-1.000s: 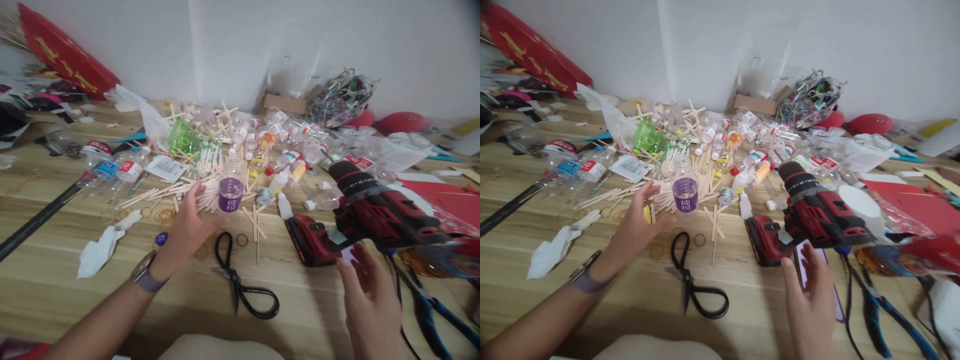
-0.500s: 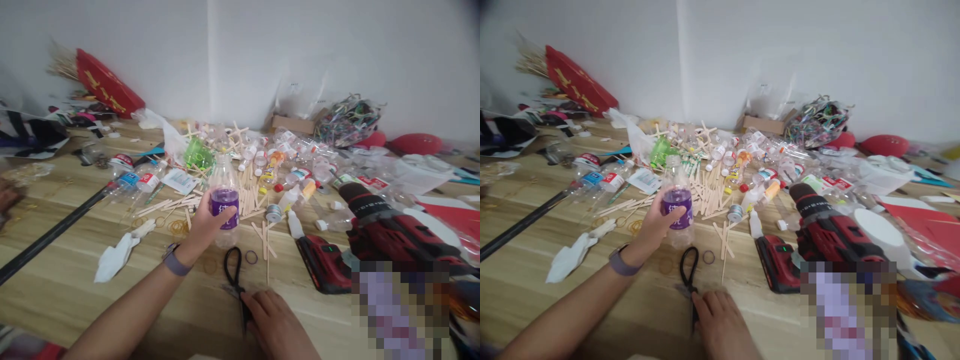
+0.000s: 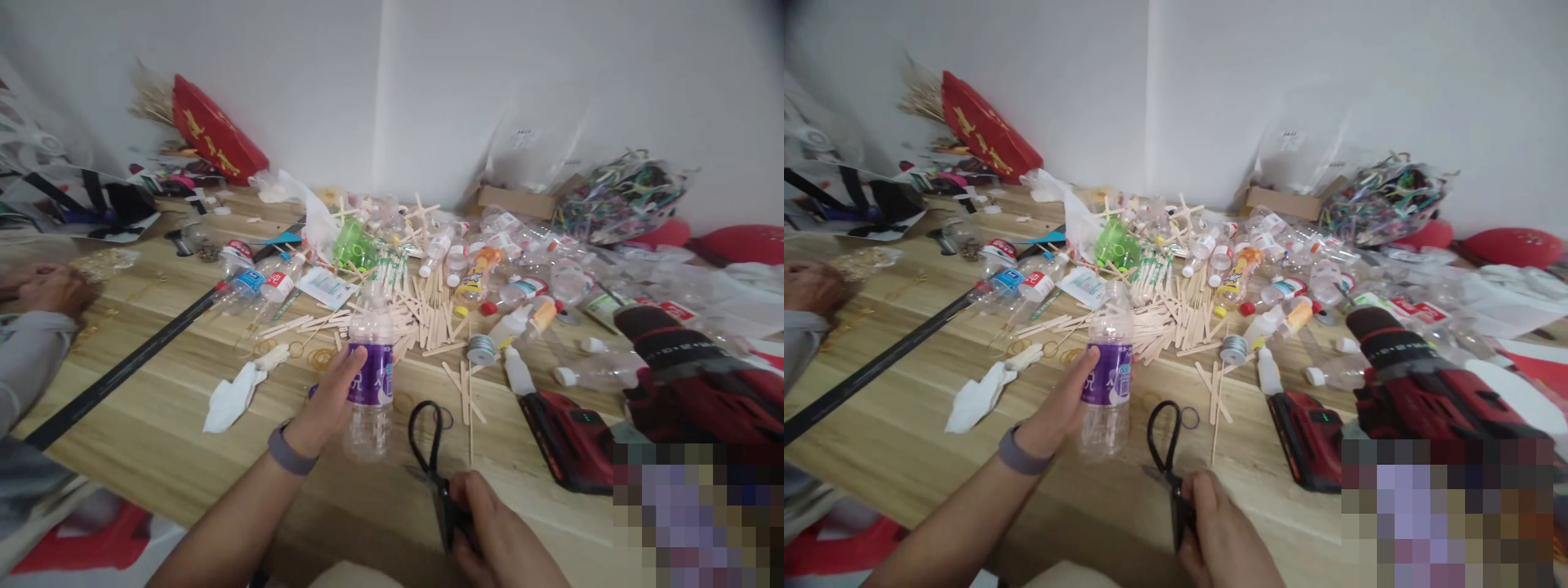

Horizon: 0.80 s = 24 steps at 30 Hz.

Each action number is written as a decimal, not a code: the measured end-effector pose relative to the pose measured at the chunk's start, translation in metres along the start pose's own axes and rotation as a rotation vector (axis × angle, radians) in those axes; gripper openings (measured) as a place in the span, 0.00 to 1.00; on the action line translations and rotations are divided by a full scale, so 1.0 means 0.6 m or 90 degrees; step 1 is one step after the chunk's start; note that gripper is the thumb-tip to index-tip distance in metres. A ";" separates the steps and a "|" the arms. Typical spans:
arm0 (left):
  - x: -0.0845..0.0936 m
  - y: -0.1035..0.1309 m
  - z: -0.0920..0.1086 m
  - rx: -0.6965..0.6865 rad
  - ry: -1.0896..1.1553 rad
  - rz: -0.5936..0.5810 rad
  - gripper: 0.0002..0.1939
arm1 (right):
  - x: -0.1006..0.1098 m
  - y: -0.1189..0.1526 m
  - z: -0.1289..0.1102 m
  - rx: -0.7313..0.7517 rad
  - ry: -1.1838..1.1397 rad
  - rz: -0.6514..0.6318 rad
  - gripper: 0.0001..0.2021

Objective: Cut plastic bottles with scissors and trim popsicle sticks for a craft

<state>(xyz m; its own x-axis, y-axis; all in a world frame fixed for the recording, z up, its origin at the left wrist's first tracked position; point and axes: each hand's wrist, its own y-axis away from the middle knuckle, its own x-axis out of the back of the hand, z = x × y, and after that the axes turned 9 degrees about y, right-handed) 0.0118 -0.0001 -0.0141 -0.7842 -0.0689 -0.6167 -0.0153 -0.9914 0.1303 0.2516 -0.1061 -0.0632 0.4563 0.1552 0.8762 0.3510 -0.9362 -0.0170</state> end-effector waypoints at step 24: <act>0.038 0.016 -0.045 0.298 0.287 -0.172 0.23 | 0.081 -0.122 0.012 -0.130 -0.595 0.113 0.22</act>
<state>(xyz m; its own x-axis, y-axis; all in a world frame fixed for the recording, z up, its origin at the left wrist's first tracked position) 0.0107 -0.0140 -0.0480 -0.3828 0.0325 -0.9233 -0.5182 -0.8349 0.1854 0.2541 -0.0279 -0.0226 0.9850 0.1125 0.1311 0.1068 -0.9931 0.0492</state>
